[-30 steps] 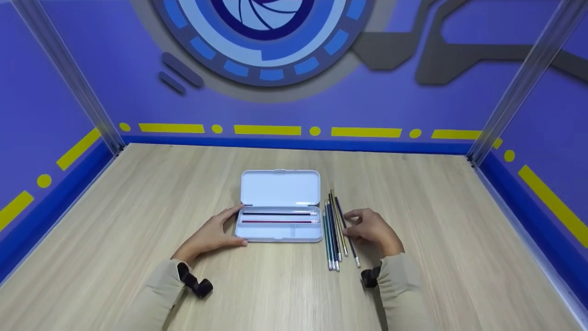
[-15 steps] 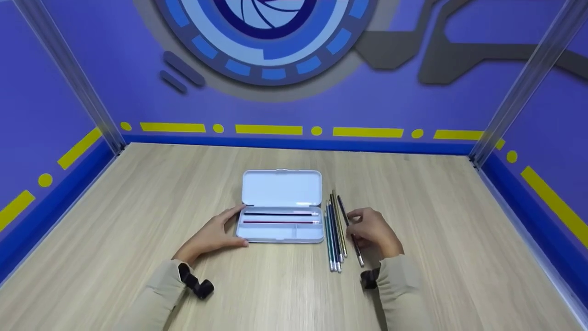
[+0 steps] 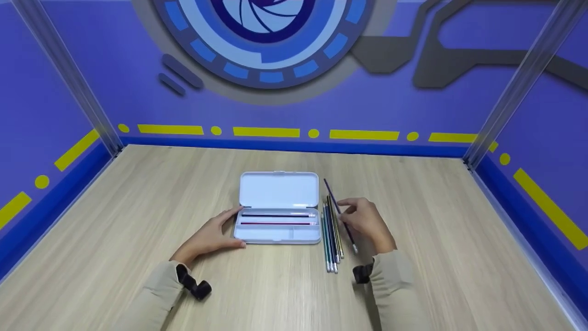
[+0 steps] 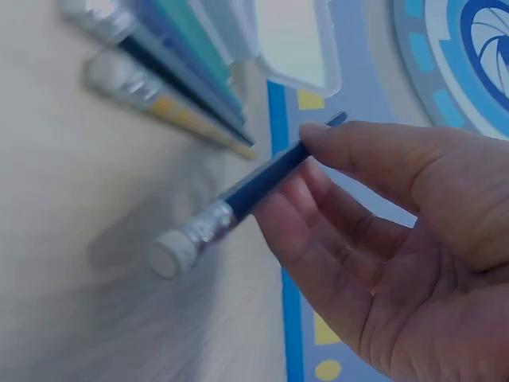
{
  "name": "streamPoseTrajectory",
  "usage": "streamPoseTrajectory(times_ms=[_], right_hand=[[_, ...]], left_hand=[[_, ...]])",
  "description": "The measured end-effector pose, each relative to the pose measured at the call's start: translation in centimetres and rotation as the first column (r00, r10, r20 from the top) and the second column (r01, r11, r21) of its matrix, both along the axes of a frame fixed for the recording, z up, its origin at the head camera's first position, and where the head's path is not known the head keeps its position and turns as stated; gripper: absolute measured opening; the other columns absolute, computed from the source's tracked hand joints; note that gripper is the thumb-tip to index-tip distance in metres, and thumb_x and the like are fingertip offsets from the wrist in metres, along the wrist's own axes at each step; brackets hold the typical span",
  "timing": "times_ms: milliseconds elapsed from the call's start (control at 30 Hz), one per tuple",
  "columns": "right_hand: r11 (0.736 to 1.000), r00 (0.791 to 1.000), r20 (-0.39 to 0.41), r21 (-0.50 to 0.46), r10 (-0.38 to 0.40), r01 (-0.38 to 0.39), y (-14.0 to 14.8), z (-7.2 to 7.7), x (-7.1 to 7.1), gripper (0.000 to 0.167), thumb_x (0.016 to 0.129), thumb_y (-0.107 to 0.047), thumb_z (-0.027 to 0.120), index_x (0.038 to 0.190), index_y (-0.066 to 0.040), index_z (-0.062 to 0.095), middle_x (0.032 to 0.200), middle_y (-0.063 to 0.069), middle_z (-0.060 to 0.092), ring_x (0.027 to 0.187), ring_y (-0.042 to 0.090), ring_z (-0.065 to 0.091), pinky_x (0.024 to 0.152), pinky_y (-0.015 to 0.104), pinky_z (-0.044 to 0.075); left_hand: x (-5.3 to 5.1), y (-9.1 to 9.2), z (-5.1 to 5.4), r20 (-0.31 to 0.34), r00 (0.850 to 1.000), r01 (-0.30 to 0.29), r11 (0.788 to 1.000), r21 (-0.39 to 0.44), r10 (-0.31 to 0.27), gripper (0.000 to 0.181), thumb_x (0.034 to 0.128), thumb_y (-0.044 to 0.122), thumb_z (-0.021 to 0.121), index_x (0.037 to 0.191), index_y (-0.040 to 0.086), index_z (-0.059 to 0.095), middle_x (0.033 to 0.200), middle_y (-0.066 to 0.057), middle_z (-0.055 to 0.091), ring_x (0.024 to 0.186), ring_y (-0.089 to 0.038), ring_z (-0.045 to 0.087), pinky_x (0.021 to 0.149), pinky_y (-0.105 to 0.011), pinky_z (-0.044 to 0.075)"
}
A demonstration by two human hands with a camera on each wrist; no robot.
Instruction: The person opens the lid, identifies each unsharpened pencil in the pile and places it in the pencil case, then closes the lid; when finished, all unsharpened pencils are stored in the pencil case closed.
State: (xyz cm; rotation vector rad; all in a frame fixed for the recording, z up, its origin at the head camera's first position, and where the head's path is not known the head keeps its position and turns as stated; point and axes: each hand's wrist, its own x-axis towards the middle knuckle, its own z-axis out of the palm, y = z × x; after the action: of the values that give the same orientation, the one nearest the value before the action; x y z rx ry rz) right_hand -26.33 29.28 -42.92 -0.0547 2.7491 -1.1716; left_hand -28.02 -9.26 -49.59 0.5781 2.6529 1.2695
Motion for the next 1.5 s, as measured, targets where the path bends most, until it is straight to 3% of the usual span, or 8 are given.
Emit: streamPoseTrajectory(times_ms=[233,467,567,767,833,1167,1333,1500], right_hand=[[0.998,0.987,-0.147,0.014,0.07,-0.069,-2.3,1.1,-0.9,0.034,0.091,-0.005,0.062,0.124,-0.001,0.063,0.107,0.022,0.067,0.084,0.023,0.064,0.069,0.038,0.059],[0.978,0.945,-0.261,0.111,0.2,-0.176,-5.3,1.4,-2.0,0.028,0.087,0.0,0.064,0.114,-0.005,0.071,0.1,0.015,0.071,0.083,0.022,0.065,0.071,0.034,0.056],[0.963,0.926,-0.277,0.154,0.256,-0.22,-7.0,1.6,-2.3,0.026,0.086,0.001,0.065,0.109,-0.007,0.073,0.094,0.01,0.072,0.081,0.02,0.065,0.072,0.035,0.057],[0.917,0.892,-0.253,0.243,0.374,-0.316,-10.0,1.6,-2.9,0.024,0.087,0.0,0.066,0.106,-0.01,0.075,0.101,0.007,0.074,0.092,0.02,0.067,0.082,0.039,0.057],[0.909,0.893,-0.237,0.267,0.383,-0.319,-10.6,1.5,-3.0,0.024,0.087,0.0,0.066,0.107,-0.01,0.075,0.103,0.007,0.074,0.094,0.021,0.067,0.085,0.039,0.057],[0.92,0.942,-0.109,0.275,0.318,-0.279,-10.6,1.5,-2.9,0.025,0.087,-0.003,0.067,0.11,-0.008,0.074,0.105,0.009,0.073,0.093,0.02,0.066,0.089,0.041,0.056],[0.92,0.947,-0.077,0.271,0.312,-0.282,-9.5,1.9,-2.6,0.027,0.085,-0.001,0.068,0.111,-0.006,0.073,0.1,0.009,0.073,0.087,0.019,0.065,0.085,0.041,0.057],[0.893,0.929,-0.086,0.318,0.361,-0.318,-9.0,1.2,-2.2,0.028,0.08,0.006,0.069,0.106,-0.003,0.074,0.097,0.011,0.074,0.088,0.02,0.066,0.081,0.043,0.057]], left_hand=[[-0.2,-0.1,-0.1,-0.011,1.0,-0.005,1.0,-0.013,0.005,0.102,0.0633,0.046,0.087,0.149,0.022,0.037,0.149,-0.015,0.041,0.138,-0.035,0.036,0.115,-0.051,0.029],[-0.2,0.0,0.0,0.004,1.0,-0.008,1.0,-0.005,0.008,0.101,0.0635,0.045,0.087,0.149,0.022,0.038,0.149,-0.015,0.04,0.139,-0.034,0.036,0.115,-0.05,0.029],[-0.3,0.0,0.0,0.007,1.0,-0.006,1.0,-0.01,0.006,0.101,0.064,0.046,0.086,0.149,0.022,0.037,0.15,-0.015,0.039,0.139,-0.034,0.035,0.115,-0.051,0.029],[-0.2,-0.1,-0.2,0.002,1.0,-0.016,1.0,-0.01,0.016,0.102,0.0625,0.046,0.087,0.149,0.022,0.037,0.15,-0.015,0.039,0.139,-0.034,0.035,0.114,-0.05,0.03],[-0.1,-0.1,-0.2,0.002,1.0,-0.014,1.0,-0.001,0.014,0.102,0.0623,0.045,0.087,0.149,0.022,0.038,0.15,-0.015,0.04,0.138,-0.034,0.036,0.114,-0.05,0.03],[-0.4,0.1,-0.2,-0.007,1.0,-0.005,1.0,-0.002,0.005,0.103,0.0622,0.045,0.087,0.149,0.021,0.038,0.149,-0.014,0.041,0.138,-0.033,0.036,0.114,-0.05,0.03],[-0.5,0.0,0.2,-0.005,1.0,-0.012,1.0,-0.021,0.012,0.102,0.0624,0.046,0.087,0.149,0.023,0.037,0.151,-0.012,0.04,0.14,-0.035,0.034,0.115,-0.052,0.028],[-0.2,0.0,-0.1,0.009,1.0,-0.015,1.0,-0.021,0.015,0.101,0.0635,0.046,0.086,0.149,0.024,0.037,0.151,-0.013,0.039,0.142,-0.038,0.03,0.115,-0.053,0.027]])
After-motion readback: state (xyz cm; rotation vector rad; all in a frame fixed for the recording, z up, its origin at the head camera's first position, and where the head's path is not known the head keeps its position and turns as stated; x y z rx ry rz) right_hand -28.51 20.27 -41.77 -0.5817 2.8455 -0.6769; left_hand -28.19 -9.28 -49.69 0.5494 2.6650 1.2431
